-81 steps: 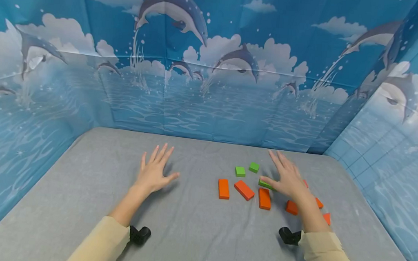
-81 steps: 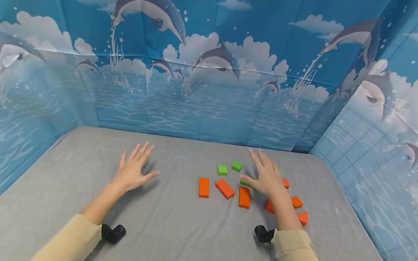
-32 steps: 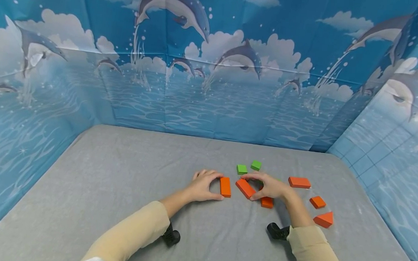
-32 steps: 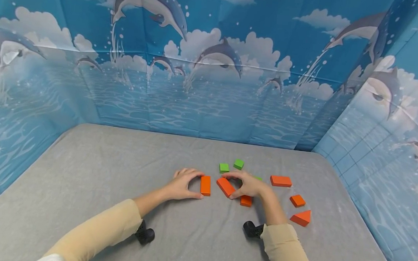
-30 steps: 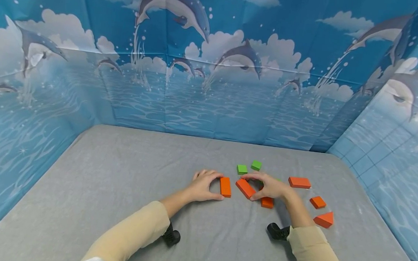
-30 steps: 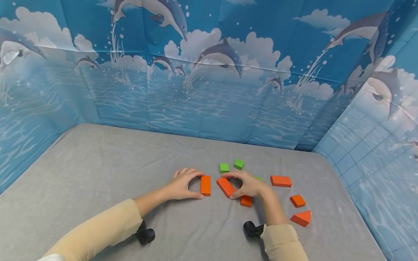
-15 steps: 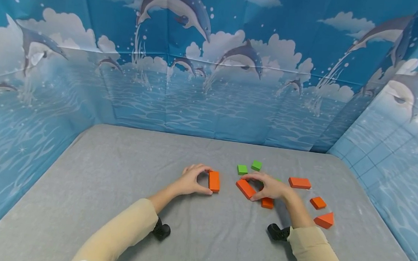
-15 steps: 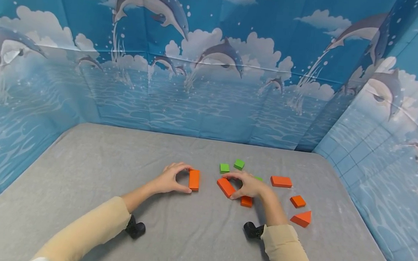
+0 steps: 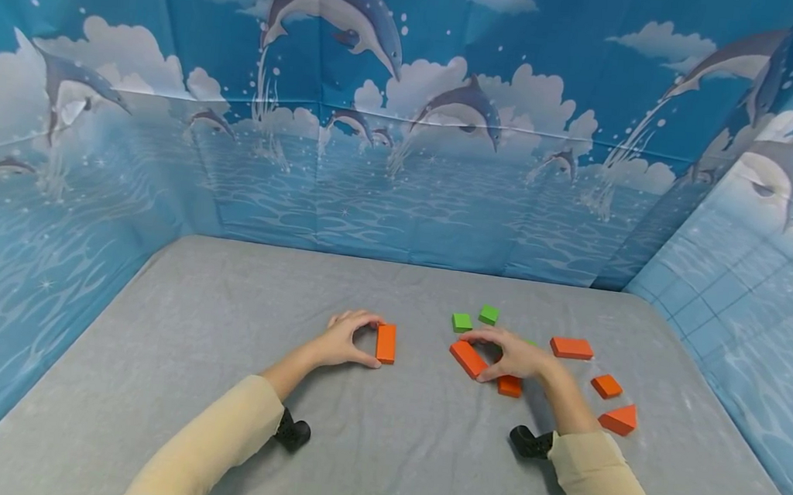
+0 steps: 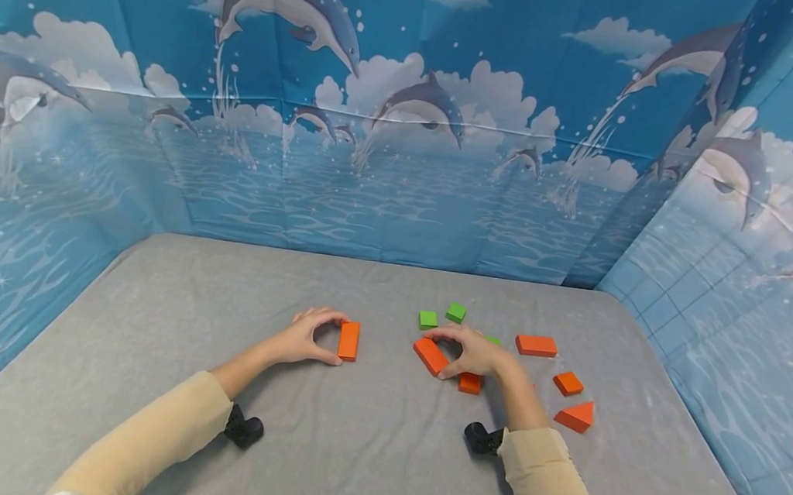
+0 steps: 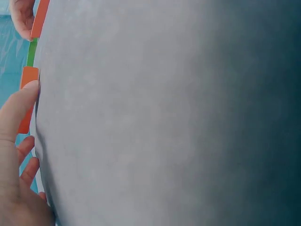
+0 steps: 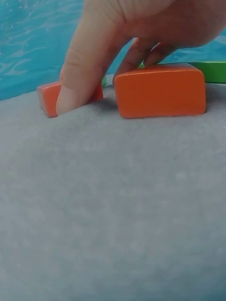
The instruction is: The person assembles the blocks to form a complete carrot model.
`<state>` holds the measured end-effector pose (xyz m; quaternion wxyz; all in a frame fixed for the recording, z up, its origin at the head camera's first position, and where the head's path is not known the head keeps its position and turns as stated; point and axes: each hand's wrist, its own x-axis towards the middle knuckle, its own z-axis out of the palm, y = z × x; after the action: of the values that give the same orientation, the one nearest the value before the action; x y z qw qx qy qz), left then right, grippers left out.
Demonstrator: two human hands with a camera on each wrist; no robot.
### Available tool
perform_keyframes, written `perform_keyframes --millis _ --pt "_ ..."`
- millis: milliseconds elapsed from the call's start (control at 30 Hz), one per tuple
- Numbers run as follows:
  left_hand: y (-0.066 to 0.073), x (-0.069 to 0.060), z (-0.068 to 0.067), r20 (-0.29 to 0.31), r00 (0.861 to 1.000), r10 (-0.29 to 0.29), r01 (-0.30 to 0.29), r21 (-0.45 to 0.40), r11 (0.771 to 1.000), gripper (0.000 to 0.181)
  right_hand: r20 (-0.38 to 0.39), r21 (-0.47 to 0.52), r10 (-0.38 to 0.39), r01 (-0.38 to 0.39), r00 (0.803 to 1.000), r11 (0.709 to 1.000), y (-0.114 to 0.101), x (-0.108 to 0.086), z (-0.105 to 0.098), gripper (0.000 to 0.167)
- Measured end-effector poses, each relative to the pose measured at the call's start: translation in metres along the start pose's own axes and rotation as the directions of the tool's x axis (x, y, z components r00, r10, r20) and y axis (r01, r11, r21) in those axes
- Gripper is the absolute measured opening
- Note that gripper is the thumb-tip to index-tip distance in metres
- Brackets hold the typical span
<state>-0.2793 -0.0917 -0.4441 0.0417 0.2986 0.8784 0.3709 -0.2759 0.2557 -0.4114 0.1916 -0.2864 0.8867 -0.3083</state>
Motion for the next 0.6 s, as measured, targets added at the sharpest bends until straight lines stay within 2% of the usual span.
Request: perform_keyframes --millis 167,467,600 --pt "-0.0004 -0.0028 -0.0015 0.01 1.0 0.013 -0.013 0.011 1.0 0.065 -0.01 -0.023 0.001 -0.001 1.0 1.0 -0.0028 0.0011 0.0009 0.064" --pt "-0.0026 -0.0027 -0.0023 0.038 0.999 -0.019 0.018 0.042 0.999 0.061 -0.024 -0.036 -0.001 0.0 1.0 0.999 -0.0073 0.0027 0.0011 0.064" --pt "-0.0026 -0.0008 -0.0011 0.044 0.999 -0.02 0.018 0.047 0.999 0.059 -0.048 -0.044 -0.024 0.022 0.999 0.999 -0.0093 0.0063 0.0039 0.065"
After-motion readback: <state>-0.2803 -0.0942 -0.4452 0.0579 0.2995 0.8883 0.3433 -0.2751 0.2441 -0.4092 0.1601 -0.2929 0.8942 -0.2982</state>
